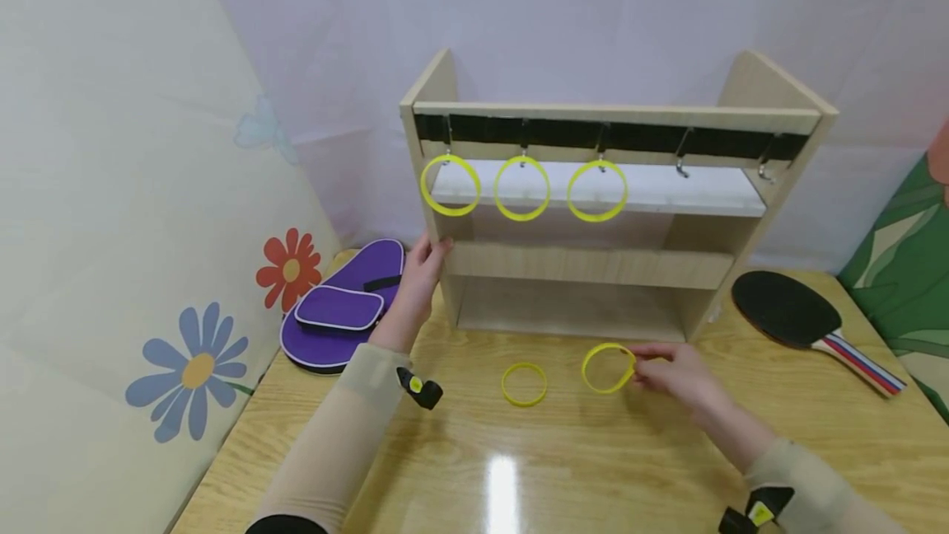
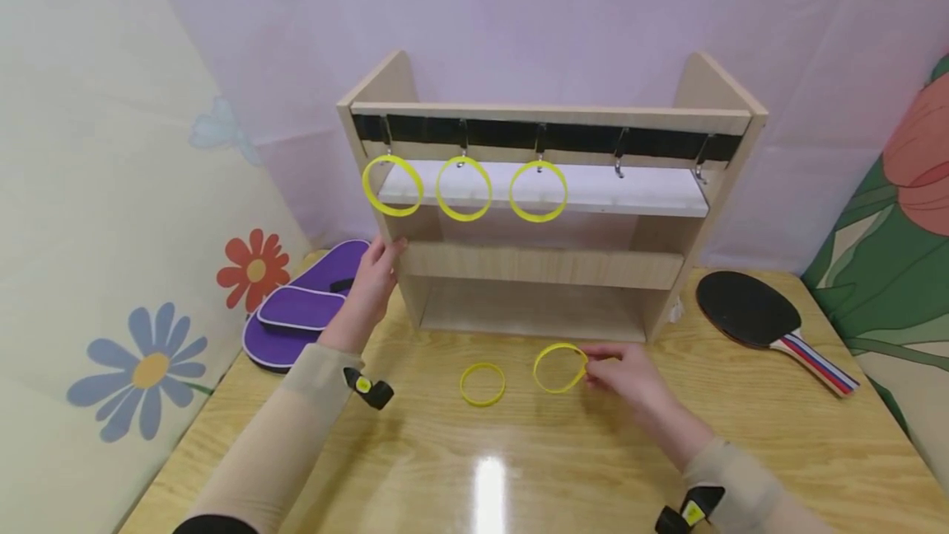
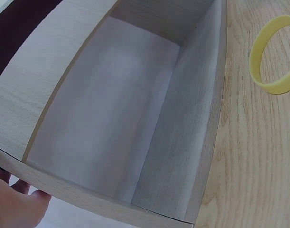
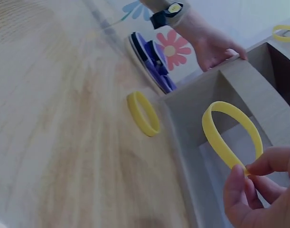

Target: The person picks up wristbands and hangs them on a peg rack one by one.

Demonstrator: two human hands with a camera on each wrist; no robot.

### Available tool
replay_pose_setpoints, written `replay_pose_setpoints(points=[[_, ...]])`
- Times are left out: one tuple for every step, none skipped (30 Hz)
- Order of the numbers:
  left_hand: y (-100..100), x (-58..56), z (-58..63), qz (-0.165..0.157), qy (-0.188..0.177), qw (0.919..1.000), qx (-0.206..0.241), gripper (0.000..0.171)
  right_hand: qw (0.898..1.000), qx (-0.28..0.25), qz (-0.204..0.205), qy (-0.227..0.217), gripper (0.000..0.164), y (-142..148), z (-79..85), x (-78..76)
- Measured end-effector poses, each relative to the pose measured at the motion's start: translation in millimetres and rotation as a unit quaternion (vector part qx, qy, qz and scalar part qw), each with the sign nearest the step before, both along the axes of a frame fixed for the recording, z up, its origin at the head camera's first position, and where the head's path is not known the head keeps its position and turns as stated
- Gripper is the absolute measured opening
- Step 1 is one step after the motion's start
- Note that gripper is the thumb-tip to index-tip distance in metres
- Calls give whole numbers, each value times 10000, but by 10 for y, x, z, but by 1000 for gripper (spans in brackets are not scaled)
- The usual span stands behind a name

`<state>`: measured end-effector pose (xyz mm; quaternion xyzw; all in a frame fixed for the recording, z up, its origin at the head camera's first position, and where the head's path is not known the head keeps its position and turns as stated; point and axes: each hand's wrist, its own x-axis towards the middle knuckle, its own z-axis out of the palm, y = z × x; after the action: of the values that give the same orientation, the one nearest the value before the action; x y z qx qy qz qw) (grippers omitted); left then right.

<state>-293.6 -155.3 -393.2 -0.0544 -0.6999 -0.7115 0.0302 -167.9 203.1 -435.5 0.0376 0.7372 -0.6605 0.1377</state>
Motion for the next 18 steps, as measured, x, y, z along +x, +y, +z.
replay_pose_setpoints(points=[[0, -2, -1, 2, 6, 10000, 11, 51, 10000, -25, -33, 47, 46, 15, 27, -13], [-1, -1, -1, -3, 5, 10000, 9, 51, 9999, -61, -58, 77, 46, 30, 54, -26], [-3, 0, -2, -8, 2, 10000, 2, 51, 9998, -128, -94, 98, 46, 43, 82, -37], [-5, -2, -5, -14, 0, 10000, 2, 51, 9997, -157, -85, 145, 47, 60, 110, -47], [-8, -2, -6, -22, -2, 10000, 5, 51, 9996, -199, -121, 164, 47, 69, 143, -56], [-8, -4, -6, -18, 4, 10000, 12, 51, 9994, -253, -135, 198, 47, 85, 173, -65], [-8, -4, -8, -20, 0, 10000, 14, 51, 9991, -318, -163, 223, 46, 101, 205, -72], [-9, -6, -10, -17, 1, 10000, 10, 51, 9989, -376, -169, 244, 46, 121, 235, -80], [-9, -6, -10, -6, -7, 10000, 13, 50, 9984, -468, -195, 269, 45, 137, 265, -86], [-8, -6, -10, 5, -8, 10000, 17, 50, 9979, -550, -200, 285, 40, 155, 294, -91], [-6, -6, -8, 18, -5, 10000, 26, 50, 9969, -692, -220, 297, 36, 169, 323, -95], [-5, -5, -7, 36, -7, 10000, 35, 49, 9960, -809, -206, 324, 31, 185, 350, -97], [-3, -2, -4, 46, -11, 10000, 45, 49, 9950, -914, -193, 348, 28, 198, 379, -98], [-3, -4, -5, 64, -20, 10000, 39, 49, 9940, -1008, -175, 384, 27, 209, 410, -95], [-1, -2, -3, 78, -28, 10000, 50, 48, 9928, -1105, -180, 416, 29, 216, 440, -90], [-1, -3, -5, 79, -29, 10000, 42, 49, 9918, -1188, -190, 435, 32, 224, 472, -84], [0, -3, -6, 79, -32, 10000, 39, 49, 9907, -1261, -208, 463, 34, 230, 509, -76], [-1, -2, -7, 74, -44, 10000, 27, 49, 9904, -1266, -238, 496, 36, 237, 546, -67]])
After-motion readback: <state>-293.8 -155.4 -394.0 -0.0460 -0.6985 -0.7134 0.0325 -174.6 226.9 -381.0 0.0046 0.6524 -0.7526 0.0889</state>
